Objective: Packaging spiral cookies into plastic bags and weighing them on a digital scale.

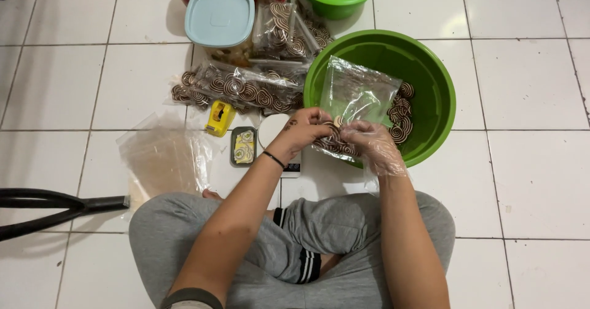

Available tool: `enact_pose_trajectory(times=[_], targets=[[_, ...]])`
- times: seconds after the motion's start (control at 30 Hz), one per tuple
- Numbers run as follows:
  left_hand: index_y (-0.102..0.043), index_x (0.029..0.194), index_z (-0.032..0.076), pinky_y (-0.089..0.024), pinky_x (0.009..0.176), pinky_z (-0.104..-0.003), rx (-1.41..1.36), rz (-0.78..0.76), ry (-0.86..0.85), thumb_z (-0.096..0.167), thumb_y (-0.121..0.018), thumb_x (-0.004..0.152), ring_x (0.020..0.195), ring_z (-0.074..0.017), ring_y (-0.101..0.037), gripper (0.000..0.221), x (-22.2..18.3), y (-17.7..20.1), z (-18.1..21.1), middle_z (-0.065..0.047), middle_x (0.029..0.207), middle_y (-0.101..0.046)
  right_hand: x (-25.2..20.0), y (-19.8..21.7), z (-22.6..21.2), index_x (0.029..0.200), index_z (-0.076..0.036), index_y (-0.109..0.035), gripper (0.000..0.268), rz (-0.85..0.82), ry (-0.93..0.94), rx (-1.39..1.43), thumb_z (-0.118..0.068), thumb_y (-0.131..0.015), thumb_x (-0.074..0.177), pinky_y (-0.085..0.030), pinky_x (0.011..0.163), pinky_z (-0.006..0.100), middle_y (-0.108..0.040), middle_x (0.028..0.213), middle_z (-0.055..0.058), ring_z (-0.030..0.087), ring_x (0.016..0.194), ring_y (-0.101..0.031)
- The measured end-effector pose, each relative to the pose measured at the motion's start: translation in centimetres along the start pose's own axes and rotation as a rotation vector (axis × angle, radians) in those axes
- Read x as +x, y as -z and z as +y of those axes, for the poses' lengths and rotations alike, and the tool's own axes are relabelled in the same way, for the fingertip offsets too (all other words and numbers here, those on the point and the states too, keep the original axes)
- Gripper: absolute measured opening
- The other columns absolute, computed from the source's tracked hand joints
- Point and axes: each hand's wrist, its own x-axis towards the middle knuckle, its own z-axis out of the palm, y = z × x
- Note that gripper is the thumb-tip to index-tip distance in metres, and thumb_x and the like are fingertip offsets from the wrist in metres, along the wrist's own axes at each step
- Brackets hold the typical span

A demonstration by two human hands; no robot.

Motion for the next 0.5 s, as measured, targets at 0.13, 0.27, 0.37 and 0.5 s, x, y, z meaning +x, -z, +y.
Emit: enact_pose_trajectory(times=[0.13, 0.27, 0.37, 0.5], targets=[[-0.077, 0.092, 0.011, -0.058, 0.067, -0.030, 0.100, 0.060, 0.052, 0.025, -0.086, 0.072, 0.079, -0.0151, -0.070, 0.027, 0.7, -0.7, 0.9, -0.001, 0.081, -0.072, 2.1, 0.3, 1.2, 0.095, -0.003, -0.072, 0.031, 0.022, -0.016, -0.042, -0.015, -0.090, 0.073, -0.061, 0.071, 0.046, -0.068, 0.081, 0.012, 0.022, 0.073, -0.067], [-0.078, 0.083, 0.015, -0.060, 0.055, -0.031, 0.143, 0.223, 0.055, 0.022, -0.081, 0.073, 0.067, -0.0184, -0.072, 0.012, 3.3, -0.1, 0.3, -0.006, 0.069, -0.071, 0.5, -0.6, -0.5, 0.097, -0.004, -0.071, 0.027, 0.107, -0.074, 0.194, -0.024, -0.083, 0.083, -0.060, 0.079, 0.056, -0.071, 0.082, 0.012, 0.027, 0.077, -0.073], [-0.080, 0.087, 0.019, -0.060, 0.056, -0.032, 0.164, 0.251, 0.062, 0.017, -0.078, 0.071, 0.066, -0.0186, -0.072, 0.016, 3.5, -0.5, 1.0, -0.007, 0.071, -0.070, -0.7, -1.0, -1.4, 0.097, 0.000, -0.070, 0.026, 0.110, -0.078, 0.253, -0.016, -0.083, 0.081, -0.057, 0.084, 0.059, -0.069, 0.083, 0.016, 0.033, 0.082, -0.073], [-0.080, 0.095, 0.017, -0.056, 0.062, -0.027, 0.174, 0.231, 0.059, 0.015, -0.077, 0.069, 0.070, -0.0170, -0.070, 0.026, 3.3, -1.1, 1.9, -0.005, 0.072, -0.069, -1.5, -1.7, -2.8, 0.095, 0.004, -0.070, 0.023, 0.068, -0.070, 0.221, -0.010, -0.081, 0.081, -0.051, 0.092, 0.064, -0.070, 0.087, 0.020, 0.040, 0.091, -0.072]])
